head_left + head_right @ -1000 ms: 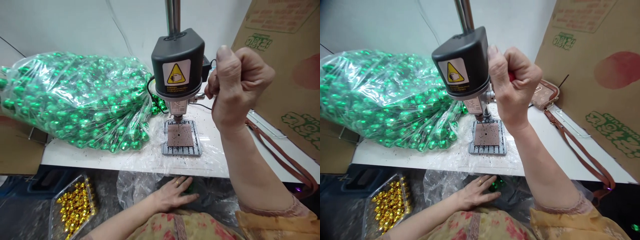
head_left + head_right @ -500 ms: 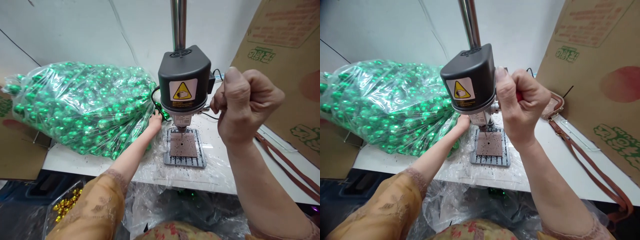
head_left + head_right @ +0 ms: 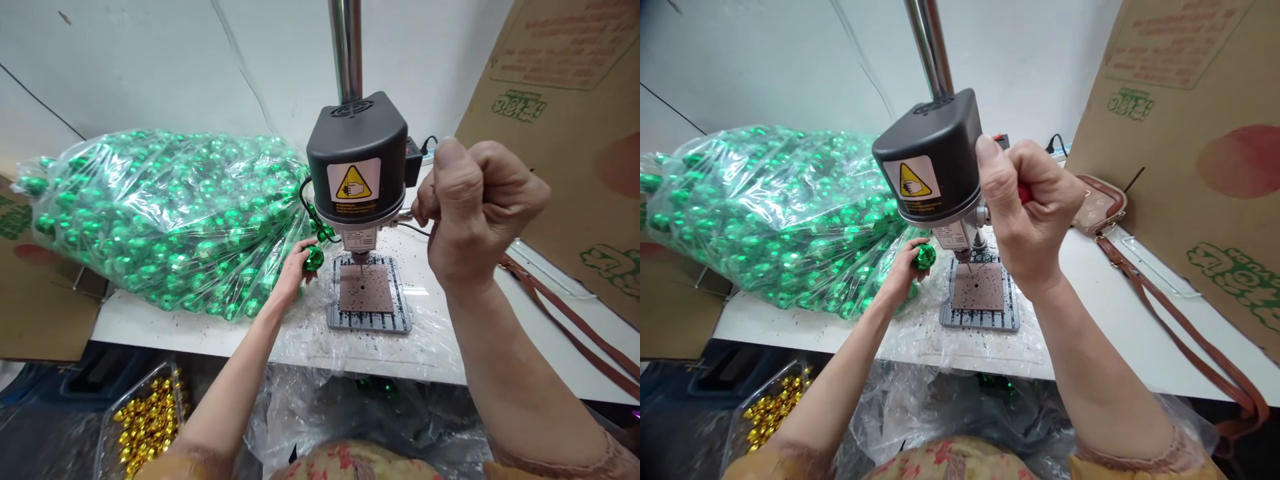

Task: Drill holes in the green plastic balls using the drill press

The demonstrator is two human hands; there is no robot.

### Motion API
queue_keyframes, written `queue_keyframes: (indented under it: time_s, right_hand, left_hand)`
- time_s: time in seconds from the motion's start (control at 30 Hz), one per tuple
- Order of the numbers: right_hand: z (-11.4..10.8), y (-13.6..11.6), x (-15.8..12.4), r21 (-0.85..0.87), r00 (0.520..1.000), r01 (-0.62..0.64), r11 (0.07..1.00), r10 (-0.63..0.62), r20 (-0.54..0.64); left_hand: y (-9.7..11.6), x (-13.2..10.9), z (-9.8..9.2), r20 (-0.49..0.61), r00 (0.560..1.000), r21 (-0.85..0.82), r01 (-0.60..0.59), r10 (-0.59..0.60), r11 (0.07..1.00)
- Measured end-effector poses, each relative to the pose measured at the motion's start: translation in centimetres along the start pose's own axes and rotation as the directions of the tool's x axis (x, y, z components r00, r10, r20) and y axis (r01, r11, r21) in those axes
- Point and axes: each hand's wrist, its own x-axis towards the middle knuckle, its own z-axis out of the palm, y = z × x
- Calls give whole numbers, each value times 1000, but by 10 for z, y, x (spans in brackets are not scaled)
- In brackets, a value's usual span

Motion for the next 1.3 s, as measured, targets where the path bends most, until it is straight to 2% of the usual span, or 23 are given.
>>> queue_keyframes:
  time_s: [0.07,0.1,0.2,0.3,0.4,0.53,0.63,0.9,1.1,1.3]
  right_hand:
    - [1,2,0,28,1000,3,1000,-2,-19]
    - [1,3,0,35,1000,7,999,-6,-29]
    - [1,3,0,0,1000,-8,1000,8,-22]
    - [0,1,0,-27,999,-29,999,30,15]
    - [-2,0,0,-3,999,-8,1000,8,45]
    - [-3,1,-1,26,998,27,999,-29,52]
    - [-2,1,-2,19,999,-1,1000,0,46]
    - [-2,1,-3,62,999,21,998,-23,26]
    - [-3,-1,-3,29,998,30,999,-31,53]
    - [-2,0,-3,48,998,49,998,-51,38]
  left_hand:
    - [4,-23,3,133,973,-278,221,-190,935]
    - [5,-32,6,188,954,-357,289,-235,888]
    - [5,-47,16,298,915,-479,390,-272,786]
    - [3,-50,23,355,891,-492,434,-282,755]
    - [0,-48,27,338,895,-423,420,-290,803]
    - [-7,-42,36,264,935,-341,321,-238,884]
    - [-13,-38,44,246,949,-282,265,-197,922]
    - [-22,-28,54,307,944,-194,187,-121,963]
    - [-28,-27,57,266,961,-78,94,-70,993]
    - [-23,-30,60,239,970,64,38,-52,997]
